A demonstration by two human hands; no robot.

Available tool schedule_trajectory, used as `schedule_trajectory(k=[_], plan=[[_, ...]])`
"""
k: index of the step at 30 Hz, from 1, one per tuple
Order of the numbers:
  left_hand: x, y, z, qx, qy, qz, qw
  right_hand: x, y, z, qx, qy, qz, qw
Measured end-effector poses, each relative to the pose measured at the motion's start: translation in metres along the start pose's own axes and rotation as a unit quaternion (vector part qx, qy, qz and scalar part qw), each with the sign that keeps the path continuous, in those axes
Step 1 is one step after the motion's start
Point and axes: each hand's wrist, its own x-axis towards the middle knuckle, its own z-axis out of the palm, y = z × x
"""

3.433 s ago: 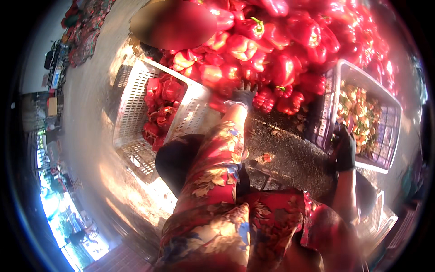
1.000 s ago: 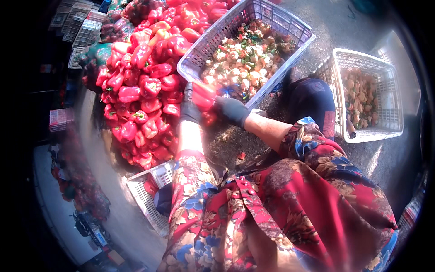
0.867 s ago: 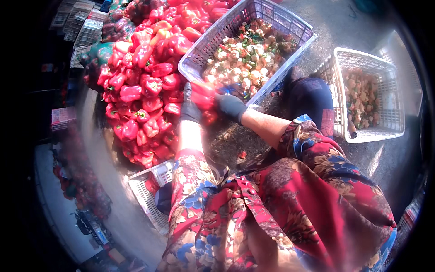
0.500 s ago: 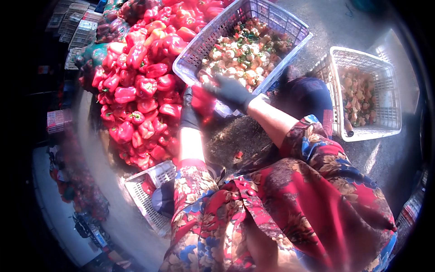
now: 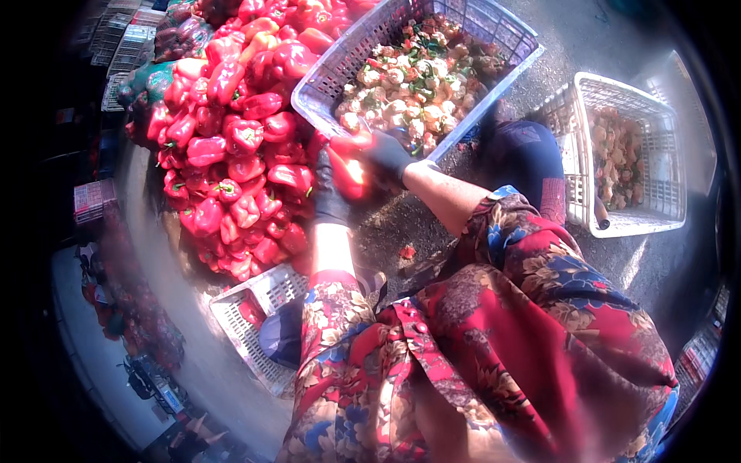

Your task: The person picks up red bell peppers from a pile on the ground and cuts off the stems with a small knife, placing the stems in one crate and the trimmed peppers in another.

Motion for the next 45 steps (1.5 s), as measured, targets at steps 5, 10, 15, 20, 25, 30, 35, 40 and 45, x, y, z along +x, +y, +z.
schedule_trajectory(k=[5,10,15,20,25,30,35,40,45], plan=[[-0.004,0.021,0.008,-0.006,0.102,-0.041,0.994,0.018,0.018,0.004,0.026,0.036,-0.037,0.998],[-0.022,0.036,0.023,0.094,0.227,-0.001,0.969,-0.059,-0.082,-0.035,-0.021,0.127,-0.071,0.989],[-0.016,0.016,0.064,0.329,0.353,0.017,0.876,-0.075,-0.085,-0.046,-0.051,0.142,-0.07,0.986],[-0.017,-0.009,0.042,0.336,0.35,0.031,0.874,-0.056,-0.054,-0.022,-0.106,0.094,-0.105,0.984],[-0.009,-0.027,0.031,0.327,0.359,0.13,0.864,-0.037,-0.035,-0.011,-0.131,0.093,-0.113,0.98],[-0.012,-0.04,0.005,0.056,0.405,0.015,0.912,-0.044,-0.061,-0.025,0.002,0.008,-0.052,0.999],[-0.001,-0.056,-0.006,-0.031,0.345,-0.01,0.938,-0.016,-0.032,-0.023,-0.042,-0.002,-0.031,0.999],[-0.003,-0.057,-0.033,-0.049,0.311,0.013,0.949,-0.057,-0.057,-0.05,0.275,-0.055,0.043,0.959],[0.014,-0.056,-0.047,-0.102,0.272,-0.033,0.956,-0.09,-0.069,-0.056,0.174,0.113,-0.023,0.978]])
